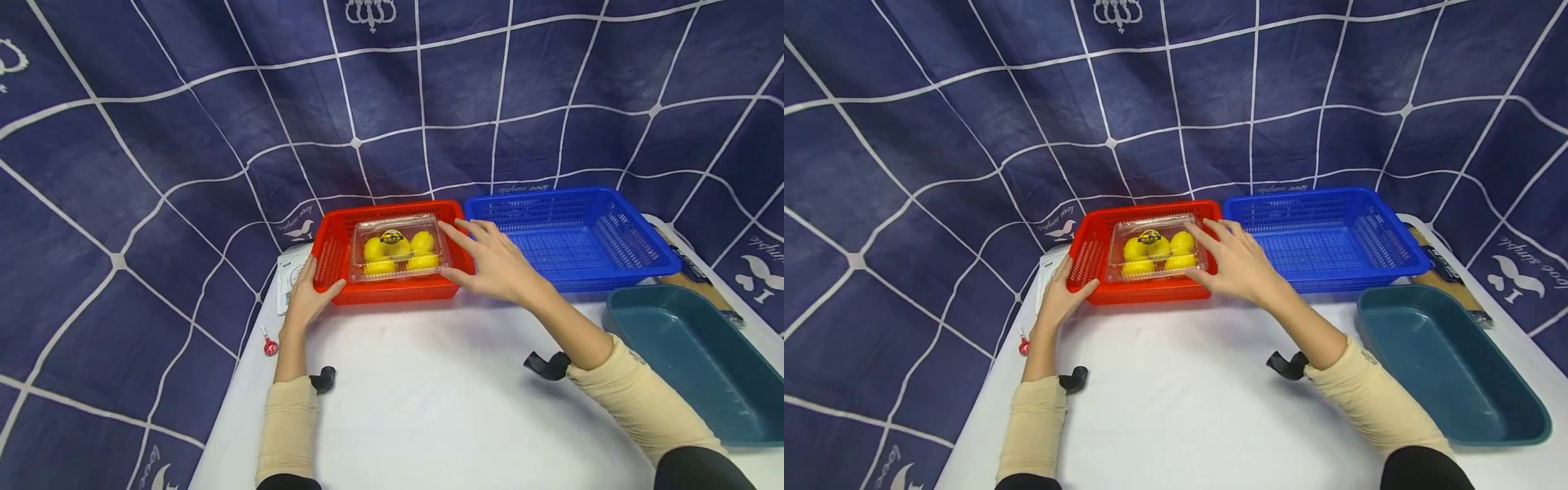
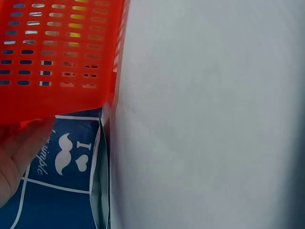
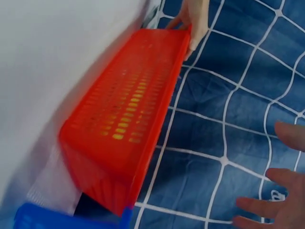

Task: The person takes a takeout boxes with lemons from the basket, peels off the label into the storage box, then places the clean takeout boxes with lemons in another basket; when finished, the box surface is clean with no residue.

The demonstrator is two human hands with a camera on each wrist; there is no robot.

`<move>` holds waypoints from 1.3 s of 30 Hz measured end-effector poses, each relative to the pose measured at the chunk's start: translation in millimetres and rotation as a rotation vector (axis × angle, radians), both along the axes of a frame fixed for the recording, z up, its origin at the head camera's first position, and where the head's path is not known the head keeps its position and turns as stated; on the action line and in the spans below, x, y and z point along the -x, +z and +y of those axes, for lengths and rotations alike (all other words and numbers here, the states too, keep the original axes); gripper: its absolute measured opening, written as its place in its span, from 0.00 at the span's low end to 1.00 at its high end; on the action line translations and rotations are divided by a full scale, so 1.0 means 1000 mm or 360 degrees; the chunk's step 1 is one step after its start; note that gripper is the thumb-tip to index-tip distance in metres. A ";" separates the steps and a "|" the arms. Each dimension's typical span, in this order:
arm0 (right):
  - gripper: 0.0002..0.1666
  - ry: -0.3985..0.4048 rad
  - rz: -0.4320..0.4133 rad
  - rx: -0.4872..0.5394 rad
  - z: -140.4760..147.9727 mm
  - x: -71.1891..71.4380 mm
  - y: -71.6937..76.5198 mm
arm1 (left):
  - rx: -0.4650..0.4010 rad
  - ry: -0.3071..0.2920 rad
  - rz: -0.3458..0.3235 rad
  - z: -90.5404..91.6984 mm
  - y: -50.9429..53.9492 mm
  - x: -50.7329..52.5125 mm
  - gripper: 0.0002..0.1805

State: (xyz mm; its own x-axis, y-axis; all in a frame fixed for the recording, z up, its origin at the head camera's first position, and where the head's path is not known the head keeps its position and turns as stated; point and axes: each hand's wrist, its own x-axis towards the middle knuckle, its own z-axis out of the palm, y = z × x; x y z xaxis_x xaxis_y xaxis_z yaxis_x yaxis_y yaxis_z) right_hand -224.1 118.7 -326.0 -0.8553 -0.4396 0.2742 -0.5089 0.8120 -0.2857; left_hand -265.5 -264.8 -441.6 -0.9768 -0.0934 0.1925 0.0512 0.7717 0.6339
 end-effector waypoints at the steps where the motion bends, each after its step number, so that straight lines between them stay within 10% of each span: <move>1: 0.47 0.0007 -0.0064 0.0040 -0.003 0.005 0.002 | -0.0005 0.0000 0.0001 0.000 0.000 0.001 0.55; 22: 0.30 -0.0009 -0.1251 0.1082 -0.042 0.109 0.013 | -0.0108 0.0045 0.0038 0.001 -0.003 0.000 0.54; 39: 0.35 -0.0318 -0.1522 0.1313 -0.049 0.138 -0.024 | -0.0113 0.0057 0.0034 0.001 -0.005 0.001 0.52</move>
State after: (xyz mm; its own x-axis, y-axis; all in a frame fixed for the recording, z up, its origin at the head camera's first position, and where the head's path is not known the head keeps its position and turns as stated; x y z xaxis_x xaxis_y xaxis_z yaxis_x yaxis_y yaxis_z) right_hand -361.9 69.4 -349.6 -0.8932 -0.2756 -0.3553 0.2871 0.2583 -0.9224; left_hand -266.7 -263.6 -446.3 -0.9684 -0.1426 0.2048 0.0382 0.7264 0.6862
